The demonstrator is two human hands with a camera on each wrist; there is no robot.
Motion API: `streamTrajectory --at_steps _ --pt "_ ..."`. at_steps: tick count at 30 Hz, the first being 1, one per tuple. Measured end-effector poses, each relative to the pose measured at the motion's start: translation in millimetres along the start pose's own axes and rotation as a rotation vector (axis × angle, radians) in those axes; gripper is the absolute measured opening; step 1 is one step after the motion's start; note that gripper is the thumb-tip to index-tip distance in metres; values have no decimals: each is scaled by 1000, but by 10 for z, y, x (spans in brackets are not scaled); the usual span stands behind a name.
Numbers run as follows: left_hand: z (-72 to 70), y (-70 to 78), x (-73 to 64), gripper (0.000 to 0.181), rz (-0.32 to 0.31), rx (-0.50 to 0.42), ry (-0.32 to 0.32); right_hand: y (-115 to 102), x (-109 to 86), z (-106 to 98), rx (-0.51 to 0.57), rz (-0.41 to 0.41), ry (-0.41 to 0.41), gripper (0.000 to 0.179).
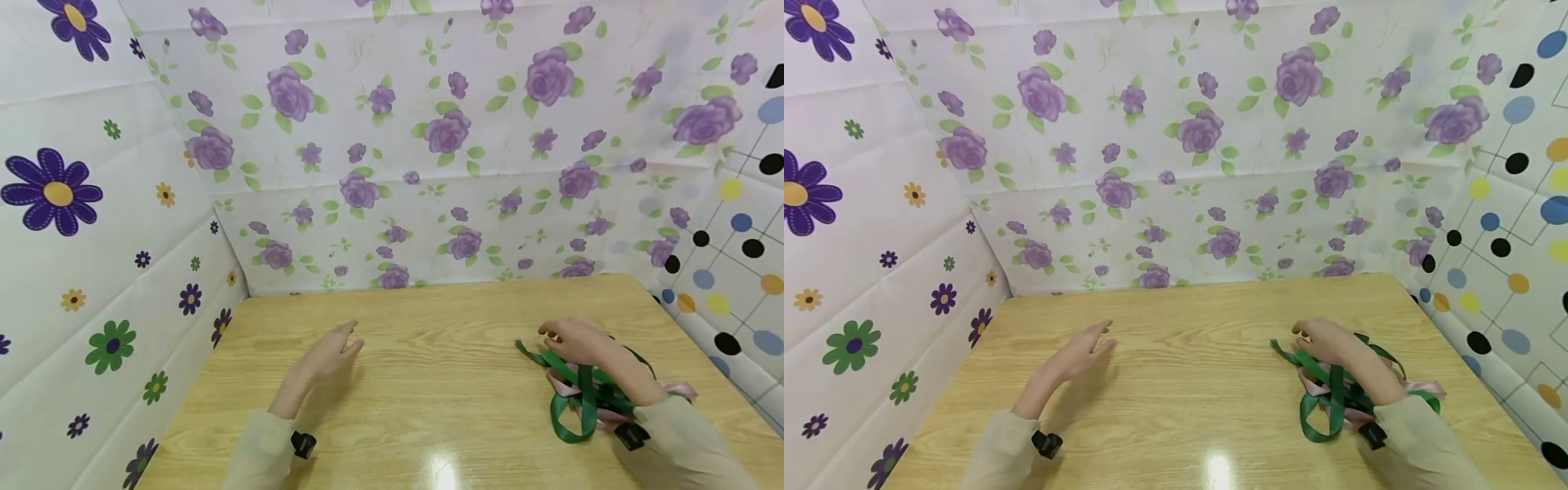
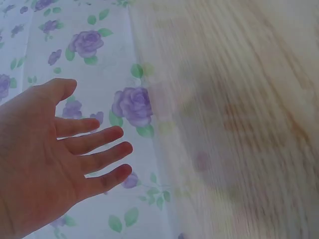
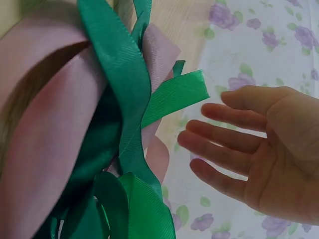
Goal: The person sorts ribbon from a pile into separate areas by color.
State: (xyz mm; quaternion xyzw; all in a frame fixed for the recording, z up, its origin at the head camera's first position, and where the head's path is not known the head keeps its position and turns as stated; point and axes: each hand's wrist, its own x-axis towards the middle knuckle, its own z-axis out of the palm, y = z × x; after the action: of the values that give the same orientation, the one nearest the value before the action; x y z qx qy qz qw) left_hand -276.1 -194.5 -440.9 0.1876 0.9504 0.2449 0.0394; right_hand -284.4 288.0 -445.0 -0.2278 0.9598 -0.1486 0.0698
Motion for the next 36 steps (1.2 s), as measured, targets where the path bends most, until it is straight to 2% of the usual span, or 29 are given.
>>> streamTrajectory --at_steps 7,10,16,22,32,36 --pt "32 72 45 58 44 -81 -47 12 -25 3 -12 29 -36 32" --pt "55 123 64 54 65 -117 -76 29 -29 20 6 29 -44 25" --pt "164 225 120 51 129 -136 -125 55 -26 63 68 -21 -66 10" --pt "270 345 194 43 192 -169 -170 13 9 12 126 -65 -71 9" --pt "420 718 366 40 243 -268 -225 -256 144 -157 322 -203 -57 16" --pt "480 925 439 37 274 -336 -248 -366 210 -190 370 -250 -9 18"
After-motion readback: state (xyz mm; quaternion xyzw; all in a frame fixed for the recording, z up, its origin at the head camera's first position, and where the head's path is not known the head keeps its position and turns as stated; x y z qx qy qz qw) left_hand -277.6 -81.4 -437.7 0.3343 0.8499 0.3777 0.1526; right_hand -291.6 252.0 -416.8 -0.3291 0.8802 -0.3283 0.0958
